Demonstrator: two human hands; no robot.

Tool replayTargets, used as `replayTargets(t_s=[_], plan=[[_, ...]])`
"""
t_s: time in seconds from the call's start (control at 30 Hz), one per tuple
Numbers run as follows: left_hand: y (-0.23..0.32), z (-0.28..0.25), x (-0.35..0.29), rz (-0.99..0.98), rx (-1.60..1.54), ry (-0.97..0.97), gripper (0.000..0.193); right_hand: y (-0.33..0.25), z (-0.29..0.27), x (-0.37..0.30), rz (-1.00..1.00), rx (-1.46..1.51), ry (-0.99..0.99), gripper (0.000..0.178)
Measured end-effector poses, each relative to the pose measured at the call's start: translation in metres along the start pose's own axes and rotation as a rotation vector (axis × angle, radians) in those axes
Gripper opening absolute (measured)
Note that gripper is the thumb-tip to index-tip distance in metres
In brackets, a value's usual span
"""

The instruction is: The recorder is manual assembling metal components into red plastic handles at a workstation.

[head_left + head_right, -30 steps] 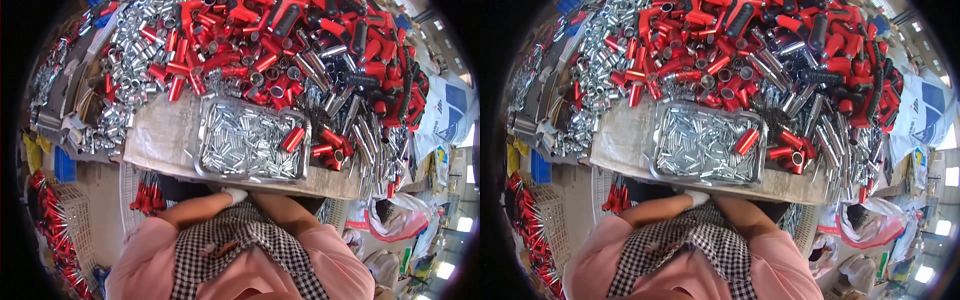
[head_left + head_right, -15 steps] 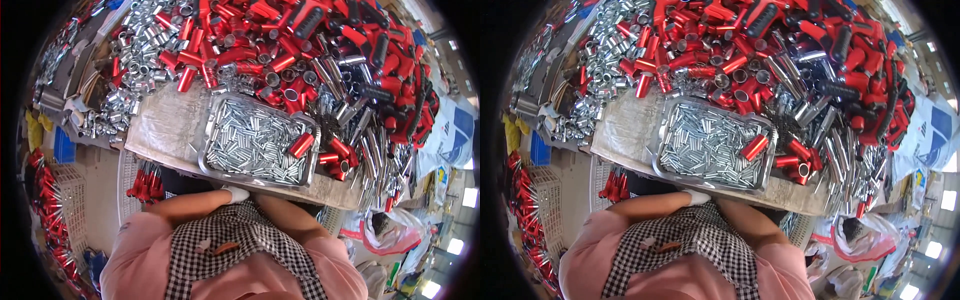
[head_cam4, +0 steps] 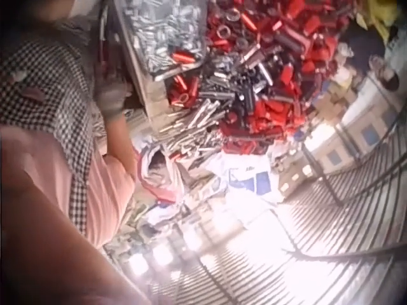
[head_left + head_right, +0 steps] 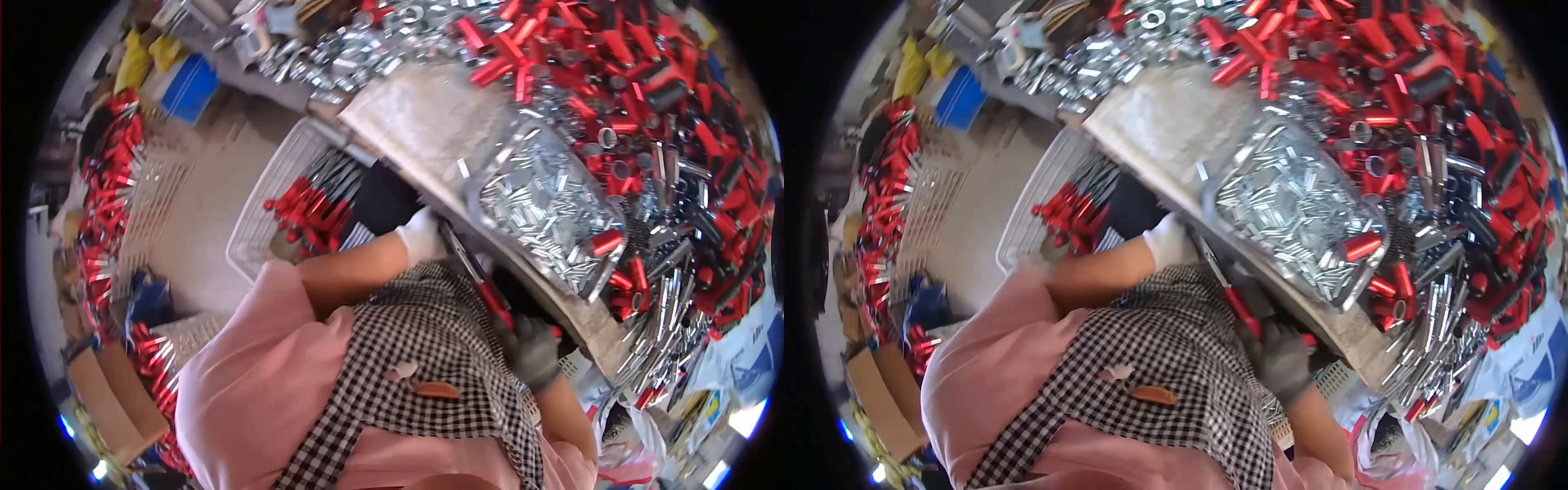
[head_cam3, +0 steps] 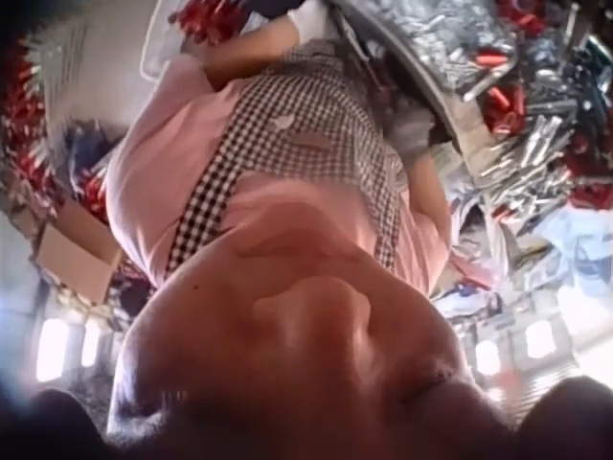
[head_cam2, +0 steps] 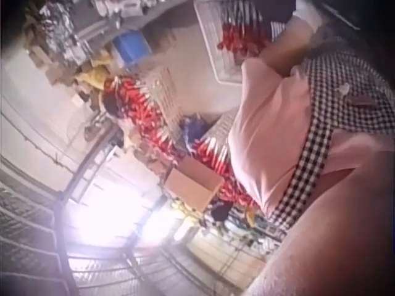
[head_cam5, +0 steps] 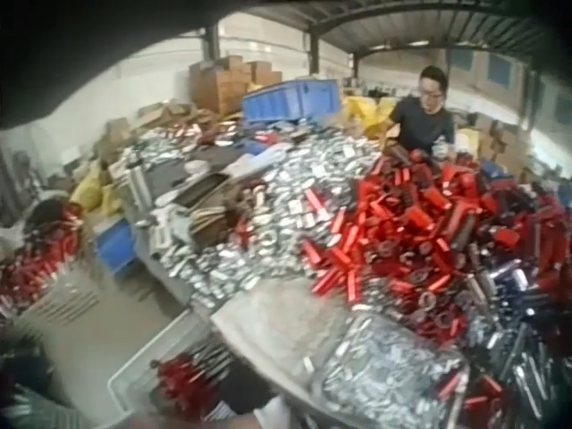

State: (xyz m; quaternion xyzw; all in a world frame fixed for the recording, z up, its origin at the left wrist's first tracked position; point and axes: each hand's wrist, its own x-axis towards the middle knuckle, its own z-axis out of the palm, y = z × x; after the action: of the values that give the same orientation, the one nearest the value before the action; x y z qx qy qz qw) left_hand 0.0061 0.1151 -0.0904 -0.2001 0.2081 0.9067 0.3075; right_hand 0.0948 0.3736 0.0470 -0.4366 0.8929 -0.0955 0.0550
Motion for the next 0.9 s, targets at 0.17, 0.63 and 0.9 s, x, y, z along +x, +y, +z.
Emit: replayTargets(t_s=[0.17, 0.63, 0.9], plan=[[-0.003, 0.049, -0.028, 0.088, -0.39, 0.206, 0.033, -0.022, 0.009, 0.004, 0.488, 0.84, 0.162, 0.045], [0.111, -0.001, -0.13, 0.574, -0.026, 0.268, 0.029, -0.075, 0.036, 0.167, 0.686, 2.495, -0.542, 0.074], [0.128, -0.233, -0.118, -0.205, 1.744, 0.621, 0.035, -0.043, 0.067, 0.117, 0.72, 2.179, -0.22, 0.053]])
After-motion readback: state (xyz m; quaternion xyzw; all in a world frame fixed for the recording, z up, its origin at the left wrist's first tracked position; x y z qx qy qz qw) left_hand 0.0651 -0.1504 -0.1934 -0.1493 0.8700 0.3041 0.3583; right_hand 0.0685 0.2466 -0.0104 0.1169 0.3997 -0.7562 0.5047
